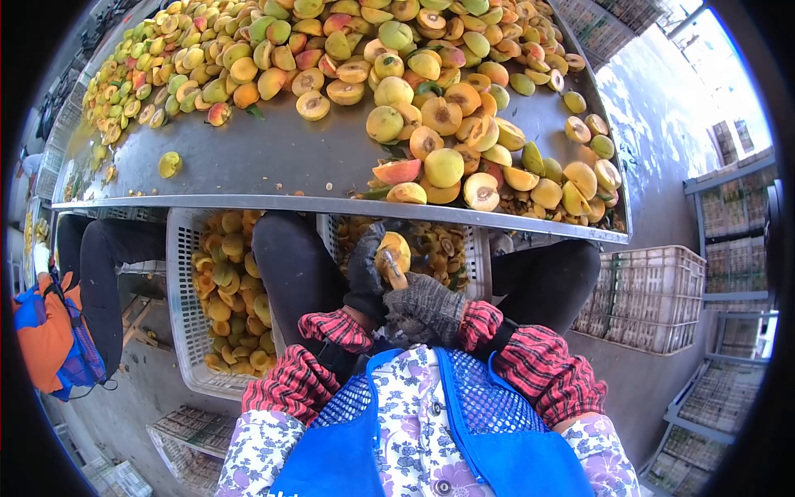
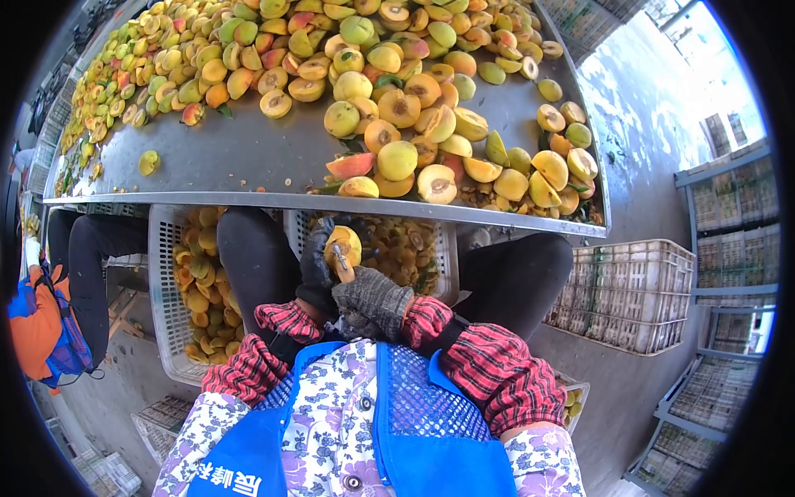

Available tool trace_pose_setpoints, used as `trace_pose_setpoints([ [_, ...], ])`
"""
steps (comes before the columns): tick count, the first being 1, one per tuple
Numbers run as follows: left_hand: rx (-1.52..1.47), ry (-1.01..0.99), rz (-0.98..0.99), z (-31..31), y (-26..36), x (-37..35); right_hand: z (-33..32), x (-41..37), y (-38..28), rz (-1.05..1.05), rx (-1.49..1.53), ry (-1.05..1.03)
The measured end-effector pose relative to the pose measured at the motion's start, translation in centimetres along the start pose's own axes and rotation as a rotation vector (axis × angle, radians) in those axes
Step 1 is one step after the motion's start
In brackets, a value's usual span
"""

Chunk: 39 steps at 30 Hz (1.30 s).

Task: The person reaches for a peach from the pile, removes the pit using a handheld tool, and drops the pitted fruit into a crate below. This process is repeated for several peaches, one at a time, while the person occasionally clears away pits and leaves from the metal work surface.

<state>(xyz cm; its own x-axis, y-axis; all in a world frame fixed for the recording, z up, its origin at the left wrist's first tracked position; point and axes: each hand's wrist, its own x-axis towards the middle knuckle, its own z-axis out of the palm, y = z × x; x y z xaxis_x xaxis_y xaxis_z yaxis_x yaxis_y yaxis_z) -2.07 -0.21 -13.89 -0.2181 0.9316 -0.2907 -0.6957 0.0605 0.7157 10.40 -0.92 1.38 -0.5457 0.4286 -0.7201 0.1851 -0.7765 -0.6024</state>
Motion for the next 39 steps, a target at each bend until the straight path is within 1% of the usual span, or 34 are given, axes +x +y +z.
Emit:
trace_pose_setpoints([
  [2,0.202,-0.008,0.103,0.1,0.2,-0.2,-0.2,0.6,1.0,-0.200,-0.092,-0.043],
  [4,0.456,-0.021,0.225,1.0,1.4,-0.9,-0.3,0.9,1.2,-0.217,-0.108,-0.026],
  [6,0.763,-0.036,0.362,3.5,4.6,-2.7,0.4,0.6,0.4,-0.048,-0.046,0.048],
  [9,1.108,-0.053,0.623,3.3,4.8,-2.8,0.9,1.5,0.8,-0.077,-0.346,0.204],
  [12,0.701,0.083,0.331,3.3,3.6,-2.5,0.9,2.0,1.3,-0.064,-0.476,0.281],
  [15,0.544,0.168,0.149,4.8,4.7,-2.8,0.7,2.5,2.1,-0.158,-0.618,0.332],
  [17,0.454,0.185,0.058,5.5,5.3,-3.4,0.7,2.0,1.9,-0.181,-0.683,0.334],
  [18,0.405,0.131,0.012,5.3,5.2,-3.5,0.6,1.8,1.7,-0.193,-0.717,0.336],
  [19,0.358,0.079,-0.036,5.0,5.1,-3.6,0.5,1.8,1.6,-0.218,-0.740,0.379],
  [21,0.257,-0.145,-0.137,3.0,4.3,-3.7,0.5,1.6,1.6,-0.266,-0.784,0.466],
  [24,0.275,0.006,-0.070,3.3,4.4,-2.5,-0.1,1.8,2.2,-0.362,-0.604,0.550],
  [25,0.435,-0.044,0.045,3.1,5.2,-3.0,-0.6,1.5,2.0,-0.365,-0.528,0.533],
  [26,0.592,-0.075,0.169,3.8,6.6,-3.7,-0.7,1.2,1.8,-0.385,-0.560,0.591],
  [27,0.346,-0.018,0.076,4.5,7.9,-4.1,-0.8,0.9,1.6,-0.408,-0.589,0.649],
  [28,0.345,-0.012,0.136,4.9,8.9,-4.3,-1.0,0.7,1.5,-0.433,-0.619,0.709],
  [29,0.344,-0.006,0.196,5.4,9.9,-4.6,-1.7,1.0,2.0,-0.418,-0.641,0.725],
  [30,0.587,-0.049,0.407,5.5,11.0,-4.8,-2.9,1.8,2.6,-0.296,-0.926,0.525],
  [32,0.007,-0.094,0.054,7.4,17.9,-6.1,-6.0,3.9,4.7,-0.021,-1.451,0.085],
  [33,0.010,0.047,0.170,5.5,18.7,-5.3,-7.8,4.6,7.1,-0.053,-1.590,-0.067],
  [34,0.010,0.188,0.290,3.1,19.6,-4.4,-8.2,4.8,7.8,-0.057,-1.583,-0.077],
  [35,0.385,0.202,0.473,0.5,21.2,-3.9,-8.6,4.9,8.5,-0.062,-1.576,-0.087],
  [36,0.610,0.247,0.536,-1.7,22.6,-3.4,-7.9,4.7,8.0,-0.035,-1.417,0.040],
  [37,0.833,0.311,0.598,-3.9,24.0,-2.9,-7.9,4.7,8.2,0.000,-1.387,0.043],
  [38,0.900,0.405,0.545,-4.6,24.8,-2.5,-7.9,4.7,8.3,0.034,-1.357,0.048],
  [39,1.319,0.487,0.646,-4.9,24.9,-1.8,-8.2,5.2,8.6,0.070,-1.456,-0.065],
])
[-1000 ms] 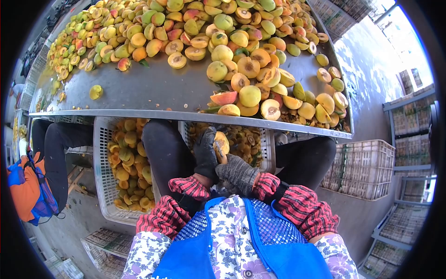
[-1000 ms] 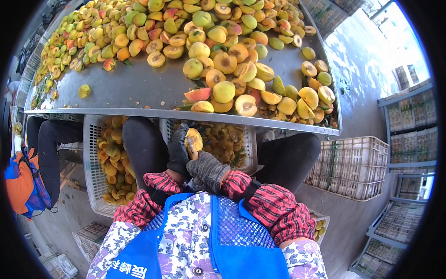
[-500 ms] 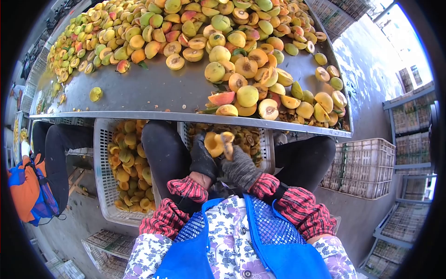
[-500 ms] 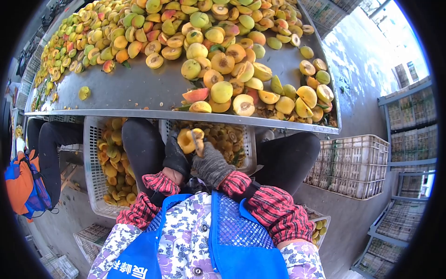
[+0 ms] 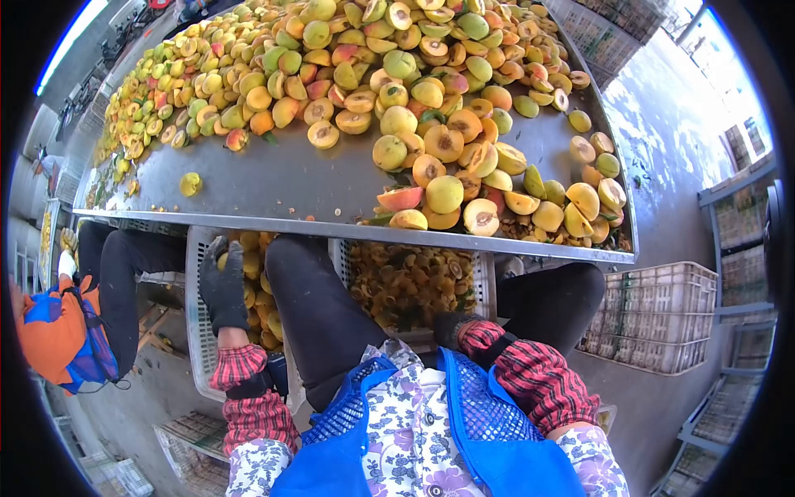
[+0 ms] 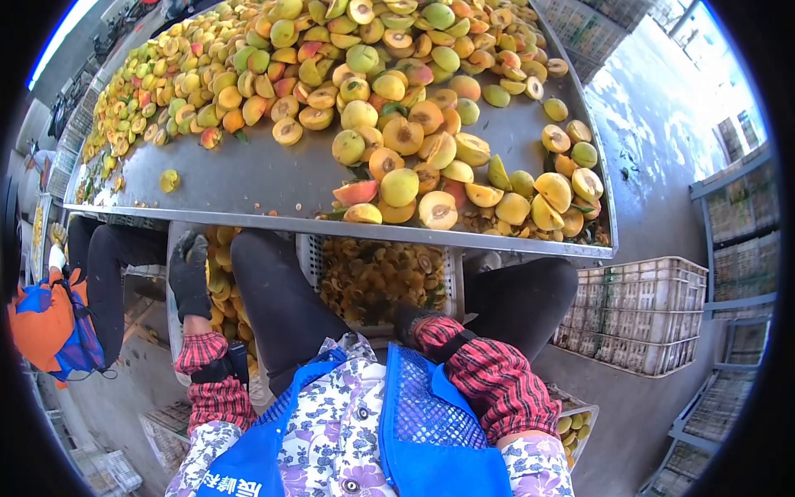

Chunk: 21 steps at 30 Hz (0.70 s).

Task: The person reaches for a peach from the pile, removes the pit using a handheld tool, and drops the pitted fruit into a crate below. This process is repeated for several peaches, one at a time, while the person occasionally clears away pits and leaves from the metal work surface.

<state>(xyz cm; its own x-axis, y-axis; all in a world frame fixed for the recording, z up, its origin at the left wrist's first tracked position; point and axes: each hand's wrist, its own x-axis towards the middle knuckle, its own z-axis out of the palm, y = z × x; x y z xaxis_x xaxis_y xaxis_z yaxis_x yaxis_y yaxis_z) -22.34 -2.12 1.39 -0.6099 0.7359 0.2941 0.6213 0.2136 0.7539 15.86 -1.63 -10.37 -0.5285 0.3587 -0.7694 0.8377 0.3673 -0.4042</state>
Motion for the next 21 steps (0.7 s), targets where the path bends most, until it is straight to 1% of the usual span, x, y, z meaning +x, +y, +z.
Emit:
trace_pose_setpoints([
  [1,0.102,0.000,0.137,0.6,-0.2,0.4,0.0,0.3,0.1,-0.009,0.013,0.011],
  [2,0.032,-0.040,0.133,1.5,1.7,0.7,-0.4,0.3,-0.1,-0.018,0.026,0.021],
  [3,-0.038,-0.081,0.121,2.8,4.1,0.7,-1.2,-0.9,-1.3,0.005,0.152,0.128],
  [4,-0.094,-0.167,0.046,4.5,6.2,0.7,-1.6,-1.7,-1.8,0.028,0.277,0.231],
  [5,-0.150,-0.253,-0.030,6.5,8.4,0.8,-1.5,-1.5,-1.5,0.018,0.289,0.233],
  [7,-0.087,-0.571,-0.004,10.1,12.7,1.0,-1.5,-1.2,-0.9,0.014,0.308,0.252],
  [9,0.458,-0.547,0.562,17.8,9.7,1.6,-1.8,-2.0,-0.8,0.047,0.320,0.288],
  [11,0.336,-0.994,0.092,18.2,16.3,1.2,-1.6,-2.8,-0.2,0.069,0.367,0.315],
  [13,0.080,-0.799,0.065,19.8,15.2,-0.9,-1.0,-3.5,1.1,0.065,0.458,0.321],
  [14,-0.045,-0.703,0.050,20.7,14.4,-1.7,-1.6,-4.9,0.7,0.073,0.527,0.374],
  [17,-0.319,-0.747,-0.029,21.7,13.5,-1.4,-3.7,-7.2,-0.3,0.167,0.553,0.329],
  [18,-0.541,-0.841,-0.265,21.4,13.7,-1.3,-3.6,-7.4,-0.2,0.127,0.615,0.394],
  [20,-0.726,-0.859,-0.401,20.2,14.5,-1.3,-3.3,-7.5,0.2,0.041,0.737,0.526],
  [21,-0.820,-0.866,-0.470,19.6,14.9,-1.3,-4.2,-8.4,-0.4,0.065,0.799,0.536],
])
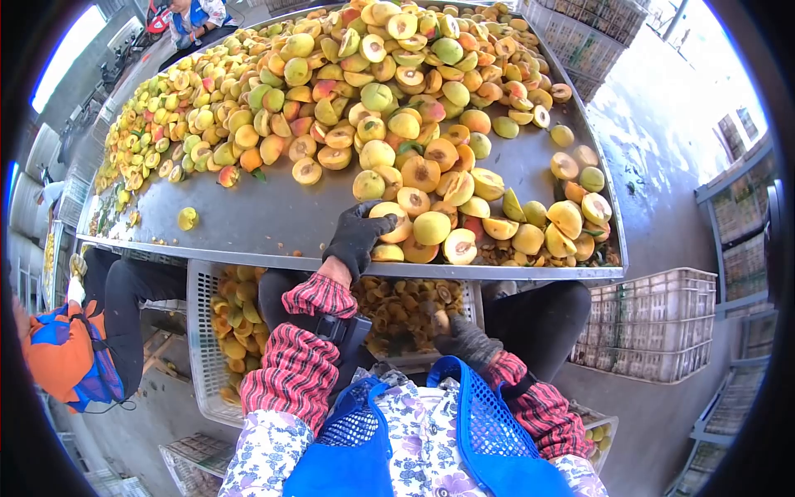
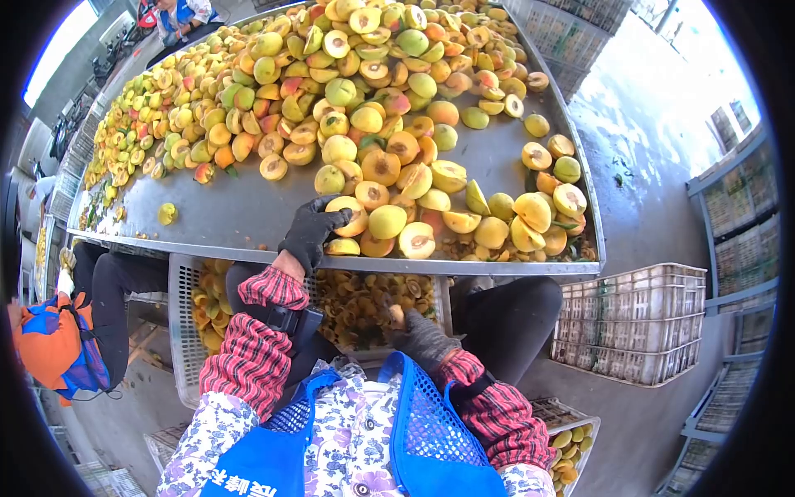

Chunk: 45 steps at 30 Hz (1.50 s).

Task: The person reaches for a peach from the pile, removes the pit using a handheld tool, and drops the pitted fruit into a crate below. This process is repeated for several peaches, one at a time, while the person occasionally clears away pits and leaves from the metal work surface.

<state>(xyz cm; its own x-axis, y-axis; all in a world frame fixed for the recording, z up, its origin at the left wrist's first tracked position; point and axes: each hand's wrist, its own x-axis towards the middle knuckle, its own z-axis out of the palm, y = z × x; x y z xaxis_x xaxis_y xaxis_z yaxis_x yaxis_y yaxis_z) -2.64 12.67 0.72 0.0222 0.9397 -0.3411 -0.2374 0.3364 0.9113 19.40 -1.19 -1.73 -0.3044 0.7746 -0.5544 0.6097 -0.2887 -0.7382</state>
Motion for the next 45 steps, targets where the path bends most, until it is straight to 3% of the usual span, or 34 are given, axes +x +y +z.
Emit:
trace_pose_setpoints([
  [2,-0.054,0.006,0.106,0.2,0.5,-1.1,-1.6,-1.4,-2.4,0.071,0.104,0.042],
  [3,-0.067,-0.005,0.145,0.1,0.6,-1.5,-1.3,-1.1,-1.5,-0.075,0.225,0.117],
  [5,-0.005,-0.006,0.216,0.4,1.4,-3.4,-2.6,-1.9,-3.0,-0.049,0.446,0.067],
  [10,-0.136,-0.070,0.183,2.5,1.9,-8.5,-3.7,-1.8,-7.1,-0.103,0.783,0.047],
  [12,-0.163,-0.093,0.127,3.5,1.6,-10.0,-3.0,-1.1,-8.1,-0.102,0.773,0.093],
  [13,-0.023,-0.122,0.179,3.7,1.3,-10.5,-2.6,-1.0,-8.7,-0.098,0.782,0.127],
  [15,-0.294,-0.227,0.005,3.3,0.5,-10.3,-2.5,-0.8,-8.6,-0.070,0.798,0.110],
  [16,-0.430,-0.278,-0.083,3.1,0.2,-10.3,-2.1,-0.6,-8.5,-0.103,0.796,0.124],
  [17,-0.475,-0.350,-0.051,3.6,0.8,-10.9,-1.4,-0.5,-8.5,-0.135,0.792,0.139],
  [20,-0.383,-0.367,0.229,3.4,-1.3,-10.8,-1.3,-0.2,-8.5,-0.100,0.680,0.146],
  [21,-0.772,-0.397,-0.078,3.0,-1.8,-9.9,-1.4,-0.2,-8.5,-0.110,0.619,0.171],
  [24,-0.916,-0.366,-0.185,2.7,-2.3,-9.6,-1.2,0.0,-7.3,-0.192,0.380,0.303],
  [25,-0.929,-0.335,-0.186,2.7,-2.1,-9.7,-0.9,-0.1,-6.8,-0.228,0.291,0.355],
  [28,-0.955,-0.253,-0.180,2.5,-1.7,-10.0,-0.4,-2.2,-7.3,-0.308,0.297,0.245],
  [29,-0.953,-0.236,-0.176,2.5,-1.8,-9.8,-1.0,-3.2,-8.6,-0.289,0.157,0.188],
  [39,-0.912,-0.220,-0.157,3.4,-1.1,-11.0,1.1,-1.6,-7.3,-0.387,0.041,0.302],
  [45,-0.872,-0.167,-0.089,3.8,-2.1,-10.7,1.3,-1.6,-7.7,-0.237,-0.066,0.268],
])
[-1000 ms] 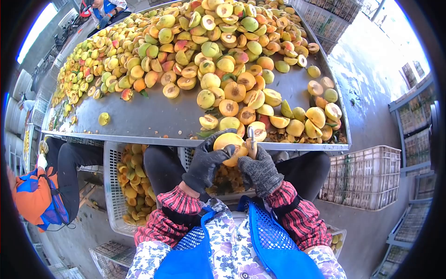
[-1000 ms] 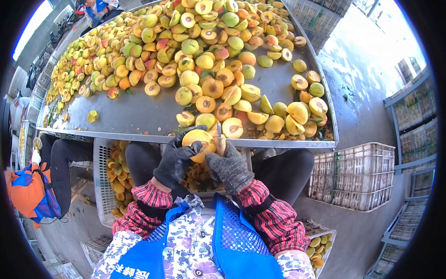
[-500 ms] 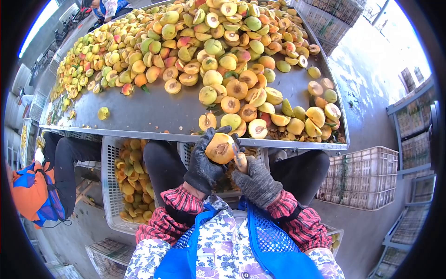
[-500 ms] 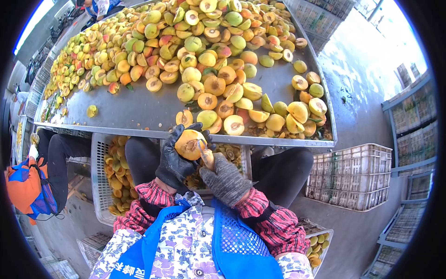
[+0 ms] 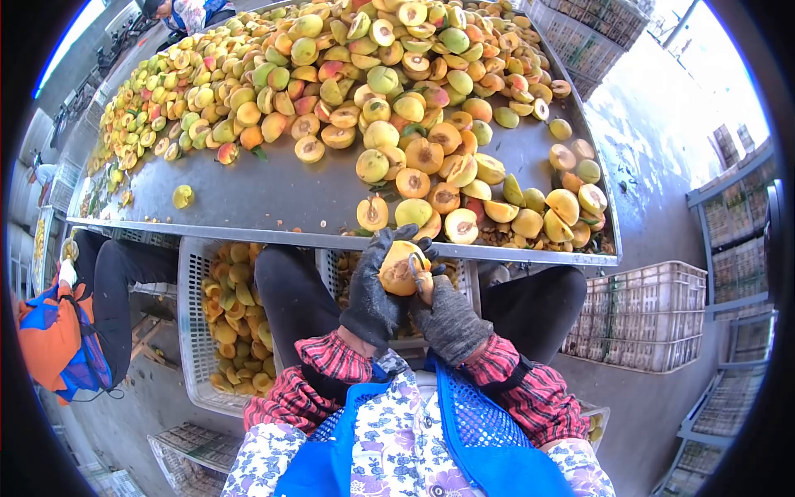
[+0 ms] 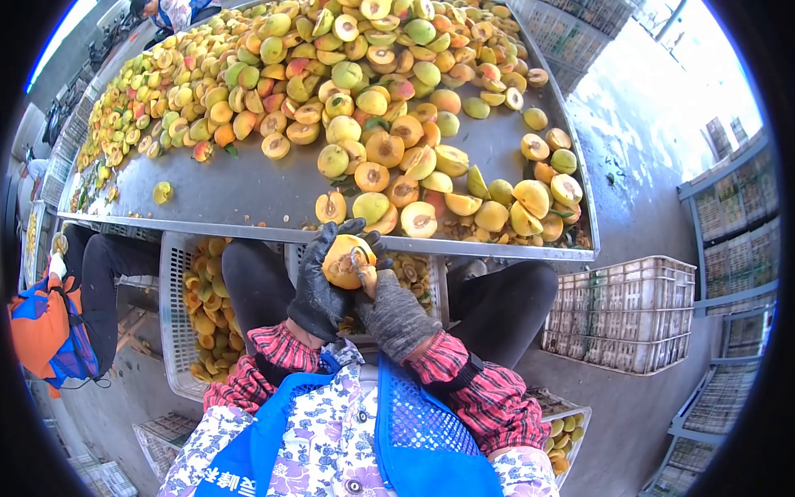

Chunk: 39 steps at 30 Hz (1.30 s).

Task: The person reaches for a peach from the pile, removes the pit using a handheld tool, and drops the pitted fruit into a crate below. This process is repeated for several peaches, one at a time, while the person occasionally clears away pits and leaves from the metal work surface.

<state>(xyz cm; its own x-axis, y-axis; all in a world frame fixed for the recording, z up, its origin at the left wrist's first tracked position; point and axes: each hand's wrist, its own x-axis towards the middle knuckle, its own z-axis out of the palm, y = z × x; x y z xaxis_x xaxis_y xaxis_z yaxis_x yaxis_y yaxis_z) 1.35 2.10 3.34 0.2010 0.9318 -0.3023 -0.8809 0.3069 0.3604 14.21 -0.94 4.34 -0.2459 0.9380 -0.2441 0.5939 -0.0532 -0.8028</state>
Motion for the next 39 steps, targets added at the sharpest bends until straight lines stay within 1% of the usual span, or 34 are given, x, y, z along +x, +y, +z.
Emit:
trace_pose_setpoints([
  [3,0.046,0.036,0.076,-0.1,-0.4,-0.2,0.4,0.2,0.2,-0.028,0.072,-0.013],
  [6,0.042,0.056,0.069,-1.2,-0.9,0.3,0.4,0.2,-0.8,0.080,0.017,-0.067],
  [9,0.076,0.064,0.104,-1.8,-1.1,0.5,1.3,0.4,0.4,0.072,0.087,-0.107],
  [12,0.405,0.055,0.252,-2.8,-1.2,0.5,2.3,0.4,1.4,-0.009,0.021,-0.120],
  [15,0.166,0.032,0.026,-2.3,-0.1,0.1,1.4,0.1,0.3,0.039,0.049,-0.174],
  [18,1.186,-0.062,0.498,-4.7,0.2,-0.2,0.7,0.6,0.3,0.011,-0.011,-0.308],
  [20,1.068,-0.061,0.326,-6.1,0.0,0.7,-0.4,0.5,-0.5,-0.037,-0.069,-0.354],
  [22,1.190,-0.105,0.377,-6.6,0.2,0.7,-0.6,0.6,-0.7,-0.082,-0.124,-0.382],
  [24,1.543,-0.201,0.653,-6.0,0.8,0.0,-0.3,0.8,-0.2,-0.118,-0.177,-0.392],
  [27,1.321,-0.060,0.570,-6.7,-0.1,0.1,-0.2,0.9,0.3,-0.133,-0.143,-0.409],
  [29,1.514,-0.067,0.716,-6.0,0.0,-0.5,1.2,1.4,2.0,-0.293,-0.129,-0.404],
  [30,1.611,-0.072,0.787,-5.7,-0.1,-0.7,1.5,1.4,2.7,-0.248,0.006,-0.434],
  [31,1.306,-0.033,0.632,-6.1,-0.5,-0.1,1.8,1.4,3.1,-0.201,0.140,-0.459],
  [32,0.999,0.004,0.475,-6.8,-1.2,0.8,1.5,1.1,2.1,-0.026,0.399,-0.511],
  [33,0.692,0.040,0.320,-6.8,-1.5,1.4,1.1,0.8,1.5,0.106,0.629,-0.570],
  [34,0.761,0.034,0.359,-6.6,-1.5,1.5,0.7,0.5,0.9,0.254,0.852,-0.606],
  [35,0.829,0.028,0.398,-5.6,-1.3,1.2,0.3,0.2,0.5,0.359,1.047,-0.654],
  [36,0.766,0.008,0.389,-5.0,-1.1,1.1,0.1,0.1,0.3,0.463,1.239,-0.701],
  [37,0.702,-0.011,0.378,-4.4,-1.0,1.0,0.1,0.2,0.4,0.452,1.261,-0.707],
  [39,0.311,-0.078,0.244,-3.8,-1.0,0.8,0.2,0.2,0.5,0.433,1.311,-0.714],
])
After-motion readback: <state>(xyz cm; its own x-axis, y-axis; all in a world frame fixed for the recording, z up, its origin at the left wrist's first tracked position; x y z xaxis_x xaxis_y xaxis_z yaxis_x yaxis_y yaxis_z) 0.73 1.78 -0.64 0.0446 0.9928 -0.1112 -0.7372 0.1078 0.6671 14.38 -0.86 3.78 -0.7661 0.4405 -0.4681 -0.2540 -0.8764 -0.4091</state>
